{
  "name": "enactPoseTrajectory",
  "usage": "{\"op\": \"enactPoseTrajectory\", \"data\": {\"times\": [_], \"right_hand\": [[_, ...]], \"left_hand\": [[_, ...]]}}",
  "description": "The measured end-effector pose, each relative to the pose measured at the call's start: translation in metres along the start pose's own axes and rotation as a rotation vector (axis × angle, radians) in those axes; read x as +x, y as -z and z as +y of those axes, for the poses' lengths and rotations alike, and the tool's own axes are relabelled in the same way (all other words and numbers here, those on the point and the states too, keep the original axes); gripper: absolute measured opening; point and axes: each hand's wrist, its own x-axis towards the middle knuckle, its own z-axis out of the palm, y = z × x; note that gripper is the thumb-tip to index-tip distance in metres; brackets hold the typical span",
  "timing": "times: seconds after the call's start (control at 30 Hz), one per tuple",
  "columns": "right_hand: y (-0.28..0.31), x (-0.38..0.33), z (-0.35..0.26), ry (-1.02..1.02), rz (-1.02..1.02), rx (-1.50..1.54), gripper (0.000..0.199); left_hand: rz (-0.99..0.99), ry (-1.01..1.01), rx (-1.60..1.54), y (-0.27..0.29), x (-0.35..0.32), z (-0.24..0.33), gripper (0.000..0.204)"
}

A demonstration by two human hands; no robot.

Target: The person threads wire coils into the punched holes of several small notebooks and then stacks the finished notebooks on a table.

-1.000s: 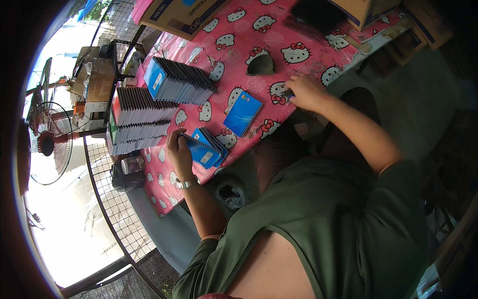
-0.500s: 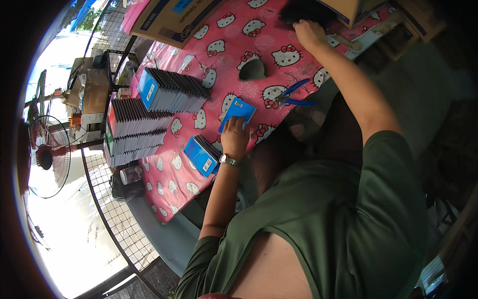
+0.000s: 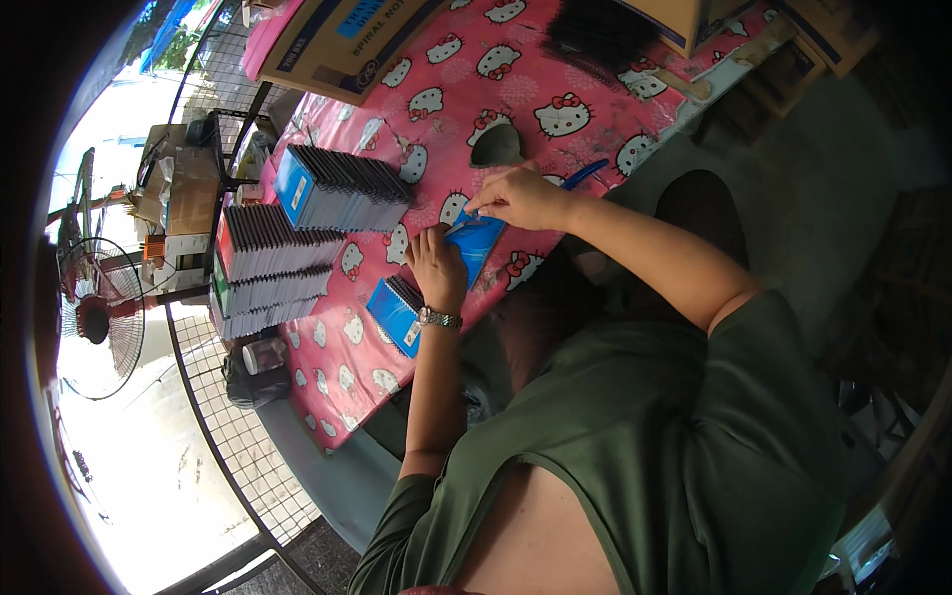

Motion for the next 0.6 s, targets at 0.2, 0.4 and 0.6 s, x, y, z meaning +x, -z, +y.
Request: {"op": "enactPoseTrajectory", "data": {"times": [0.2,0.4,0.6], "right_hand": [[-0.008,0.004,-0.002,0.158,0.167,-0.235,0.021],[0.010,0.008,-0.006,-0.035,-0.226,0.196,0.019],[0.016,0.003,-0.010,0.020,-0.112,0.057,0.033]], "left_hand": [[0.045,-0.076,0.005,-0.003,0.002,-0.003,0.022],[0.011,-0.096,-0.043,-0.001,-0.006,0.003,0.021],[0.026,-0.132,-0.040,-0.003,-0.002,0.023,0.034]]}}
